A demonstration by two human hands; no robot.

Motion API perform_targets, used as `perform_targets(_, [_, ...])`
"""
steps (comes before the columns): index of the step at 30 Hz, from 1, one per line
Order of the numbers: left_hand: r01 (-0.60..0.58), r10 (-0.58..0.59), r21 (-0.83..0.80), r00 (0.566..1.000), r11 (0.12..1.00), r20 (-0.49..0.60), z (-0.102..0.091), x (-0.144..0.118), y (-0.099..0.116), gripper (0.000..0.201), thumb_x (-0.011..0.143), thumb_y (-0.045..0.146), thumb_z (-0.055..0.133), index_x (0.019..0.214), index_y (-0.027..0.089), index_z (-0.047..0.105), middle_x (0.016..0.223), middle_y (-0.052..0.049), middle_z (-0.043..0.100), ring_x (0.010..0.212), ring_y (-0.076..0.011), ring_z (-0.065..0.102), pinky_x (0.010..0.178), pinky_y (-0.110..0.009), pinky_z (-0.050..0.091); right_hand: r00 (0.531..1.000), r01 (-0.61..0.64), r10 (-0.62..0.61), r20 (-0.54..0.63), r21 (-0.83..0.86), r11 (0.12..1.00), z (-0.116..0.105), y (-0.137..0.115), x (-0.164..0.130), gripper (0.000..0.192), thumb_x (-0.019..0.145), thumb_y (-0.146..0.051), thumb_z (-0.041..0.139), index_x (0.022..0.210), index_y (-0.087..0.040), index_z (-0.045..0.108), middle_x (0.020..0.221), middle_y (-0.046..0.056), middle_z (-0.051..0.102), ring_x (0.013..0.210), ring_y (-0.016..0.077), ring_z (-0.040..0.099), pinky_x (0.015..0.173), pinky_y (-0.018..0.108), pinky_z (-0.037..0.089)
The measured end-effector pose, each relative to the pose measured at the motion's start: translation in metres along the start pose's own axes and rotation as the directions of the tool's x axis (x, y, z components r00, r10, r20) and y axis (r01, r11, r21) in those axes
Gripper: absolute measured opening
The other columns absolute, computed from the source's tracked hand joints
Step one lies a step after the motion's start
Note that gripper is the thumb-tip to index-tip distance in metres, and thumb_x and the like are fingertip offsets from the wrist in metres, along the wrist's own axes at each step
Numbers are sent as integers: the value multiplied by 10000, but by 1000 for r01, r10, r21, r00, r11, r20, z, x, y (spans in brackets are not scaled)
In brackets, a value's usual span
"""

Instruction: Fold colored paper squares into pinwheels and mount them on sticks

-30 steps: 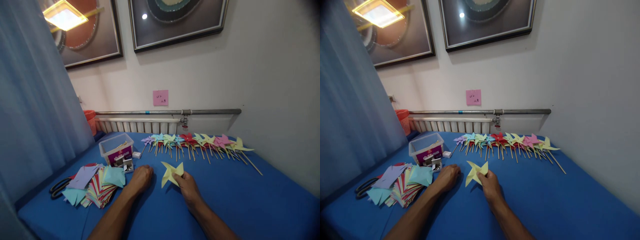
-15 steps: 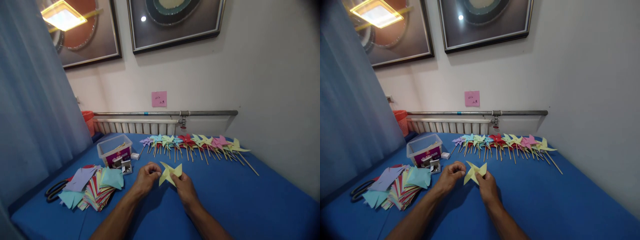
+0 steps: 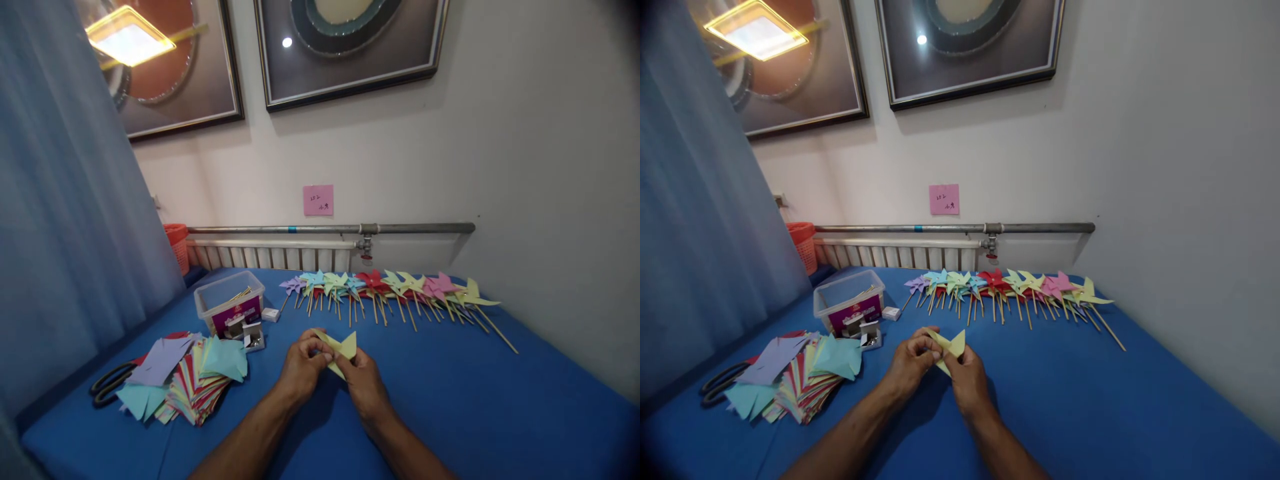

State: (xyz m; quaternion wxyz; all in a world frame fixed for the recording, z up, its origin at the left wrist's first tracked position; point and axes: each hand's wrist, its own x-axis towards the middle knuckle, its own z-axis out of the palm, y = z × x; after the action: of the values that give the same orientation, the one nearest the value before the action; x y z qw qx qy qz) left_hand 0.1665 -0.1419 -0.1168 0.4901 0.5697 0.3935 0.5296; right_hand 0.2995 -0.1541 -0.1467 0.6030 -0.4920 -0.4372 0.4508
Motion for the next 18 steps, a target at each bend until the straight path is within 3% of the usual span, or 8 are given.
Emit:
perform_targets(4, [-30,31,38,1000,999,-3,1,-1,0,44,639,216,698,633,176,715,1137,-114,678,1217,-291,562,972,-340,444,999,-23,22,30,5,1000,0,-1,1,436,702,-510,746,975,-170,740,887,68,793,792,263,716,689,321,538])
perform_targets(10, [-26,25,51,1000,998,12,1,1,-1,60,657,216,667,628,164,679,1044,-97,682,959,-223,615,841,-311,469,998,-13,13,62,7,1000,-1,0,2,450,714,-506,743,1011,-169,739,899,77,794,876,294,731,774,355,557])
perform_targets(18, [-16,15,52,1000,999,12,1,1,-6,69,669,213,656,625,160,655,942,-71,656,833,-178,585,758,-279,448,997,-14,10,79,39,999,-1,0,1,437,721,-489,739,1023,-173,737,928,78,795,895,290,731,786,354,561])
